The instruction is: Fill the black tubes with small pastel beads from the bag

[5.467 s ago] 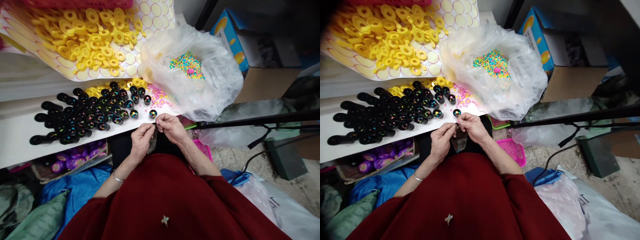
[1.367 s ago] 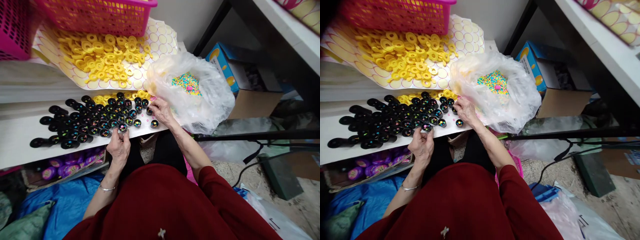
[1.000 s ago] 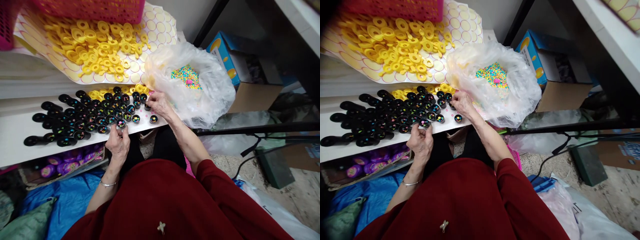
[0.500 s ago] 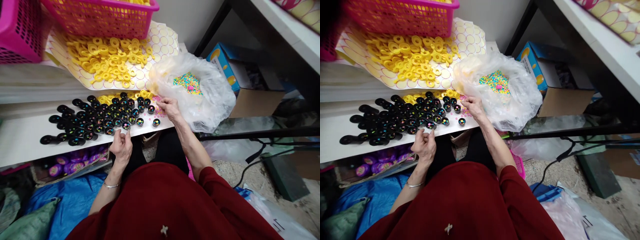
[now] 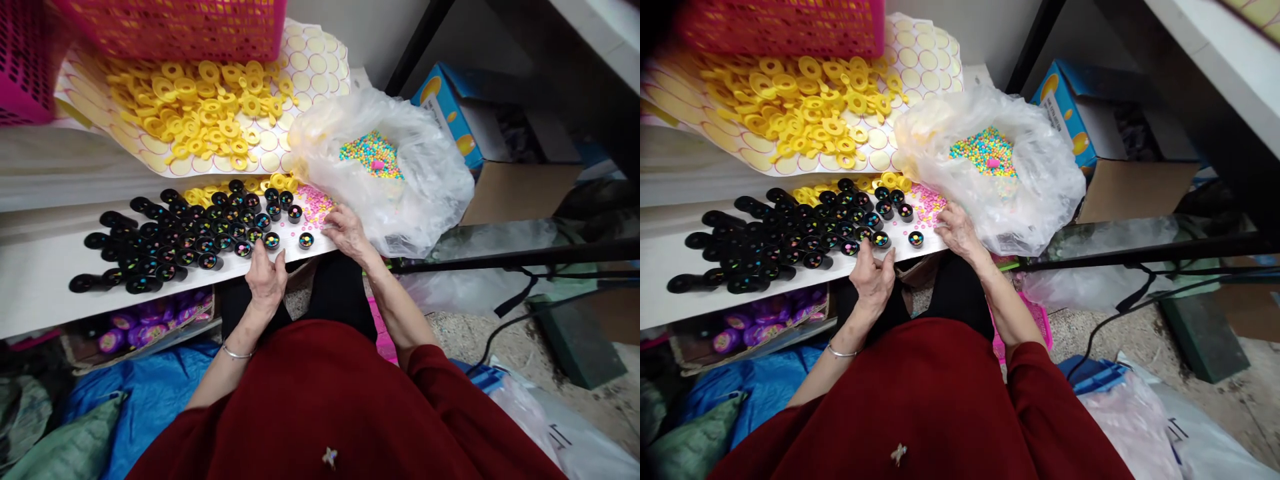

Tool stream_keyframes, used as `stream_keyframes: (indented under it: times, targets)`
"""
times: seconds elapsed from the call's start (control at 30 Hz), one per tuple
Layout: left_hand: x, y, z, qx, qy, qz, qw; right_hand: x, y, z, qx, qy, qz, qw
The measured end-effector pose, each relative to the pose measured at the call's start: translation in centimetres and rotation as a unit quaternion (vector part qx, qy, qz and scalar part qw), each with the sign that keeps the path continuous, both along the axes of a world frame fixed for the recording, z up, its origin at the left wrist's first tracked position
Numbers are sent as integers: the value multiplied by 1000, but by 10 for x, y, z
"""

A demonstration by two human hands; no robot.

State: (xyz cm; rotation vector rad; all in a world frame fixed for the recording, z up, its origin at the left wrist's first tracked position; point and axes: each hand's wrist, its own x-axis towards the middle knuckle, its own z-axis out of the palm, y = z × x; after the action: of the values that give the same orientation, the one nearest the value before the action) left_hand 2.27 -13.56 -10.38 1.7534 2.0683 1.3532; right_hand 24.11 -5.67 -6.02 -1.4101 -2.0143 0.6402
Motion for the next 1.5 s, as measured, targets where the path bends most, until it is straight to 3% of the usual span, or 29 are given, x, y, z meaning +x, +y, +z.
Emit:
stream_keyframes:
  times: [0.37, 0.53, 0.67, 0.77, 0.93, 1.1, 1.23, 1.37, 1.5]
  targets:
    - [4, 14, 14, -33, -27, 22, 999, -11, -1, -7, 37, -86, 11, 996]
    - [-2, 7, 21, -15, -12, 24, 1000, -15, -4, 4, 35, -210, 7, 977]
    - [-18, 8, 43, -6, 60, 11, 998, -21, -12, 24, -2, -275, 12, 961]
    - [-29, 21, 69, -58, 124, -18, 990, -25, -14, 37, -53, -298, 22, 953]
    - [-44, 48, 96, -145, 195, -108, 964, -26, -7, 38, -66, -278, -34, 958]
    - [-60, 53, 90, -135, 189, -132, 964, -21, -4, 22, -6, -237, -23, 971]
    - [-64, 52, 85, -142, 202, -125, 961, -18, -7, 15, 2, -249, -7, 969]
    - [-59, 55, 82, -148, 212, -107, 960, -17, -7, 15, 18, -255, -14, 967]
    - [-60, 59, 81, -141, 200, -105, 964, -25, -4, 26, 78, -178, -16, 981]
